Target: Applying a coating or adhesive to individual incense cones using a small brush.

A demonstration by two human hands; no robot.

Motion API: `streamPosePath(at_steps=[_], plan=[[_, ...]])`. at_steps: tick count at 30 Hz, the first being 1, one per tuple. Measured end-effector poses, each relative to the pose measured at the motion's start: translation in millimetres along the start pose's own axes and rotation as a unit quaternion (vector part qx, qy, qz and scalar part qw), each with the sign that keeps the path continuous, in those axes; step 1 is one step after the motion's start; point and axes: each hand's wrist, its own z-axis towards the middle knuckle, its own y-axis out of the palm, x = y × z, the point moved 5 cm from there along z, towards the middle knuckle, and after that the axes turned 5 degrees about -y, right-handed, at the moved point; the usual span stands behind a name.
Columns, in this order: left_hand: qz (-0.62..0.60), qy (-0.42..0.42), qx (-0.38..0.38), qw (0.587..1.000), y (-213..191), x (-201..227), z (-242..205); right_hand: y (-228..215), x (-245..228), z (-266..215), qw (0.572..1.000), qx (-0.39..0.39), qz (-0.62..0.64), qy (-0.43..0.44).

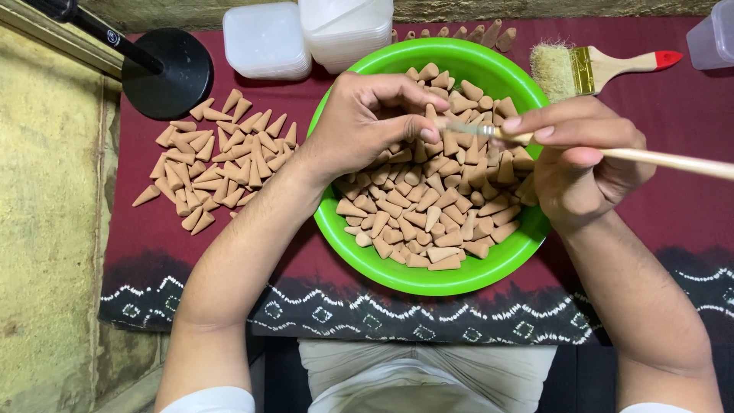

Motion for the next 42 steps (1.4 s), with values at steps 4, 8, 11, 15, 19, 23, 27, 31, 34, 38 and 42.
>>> streamPosePath(at_steps=[4, 8, 11, 15, 19, 23, 27, 31, 34, 38, 42], plan=[[0.002, 0.024, -0.004, 1.0, 0, 6, -1, 7, -3, 2, 0.998, -0.031, 0.033, 0.044], [0.019, 0.015, -0.014, 1.0, 1, 7, 0, 1, 1, -1, 1.0, -0.014, 0.005, 0.025], [0.011, 0.014, -0.013, 1.0, 0, 7, 0, 2, 2, -2, 1.0, -0.022, 0.012, 0.017], [0.073, 0.018, -0.003, 0.997, -2, -1, 2, 2, 2, -1, 1.0, 0.007, 0.003, -0.011], [-0.003, 0.02, -0.005, 1.0, 0, 2, 0, 5, -3, 2, 0.999, -0.021, -0.023, 0.01], [0.054, 0.028, -0.004, 0.998, 1, 5, 0, -1, 1, -3, 1.0, 0.006, 0.009, 0.021], [0.041, 0.051, 0.009, 0.998, -1, 6, 0, 5, -1, 3, 1.0, -0.016, 0.004, 0.016], [0.103, 0.08, 0.017, 0.991, -3, 5, 1, 6, -3, 3, 0.998, 0.004, 0.005, 0.055], [0.133, 0.101, -0.004, 0.986, -1, 2, 0, 3, -5, 6, 0.998, 0.048, -0.033, -0.005], [0.179, 0.115, 0.022, 0.977, -1, 8, 1, 6, -3, 7, 0.999, 0.015, -0.02, -0.027], [0.204, 0.134, 0.049, 0.969, 2, 22, -1, 12, -2, 6, 0.999, -0.024, -0.024, 0.019]])
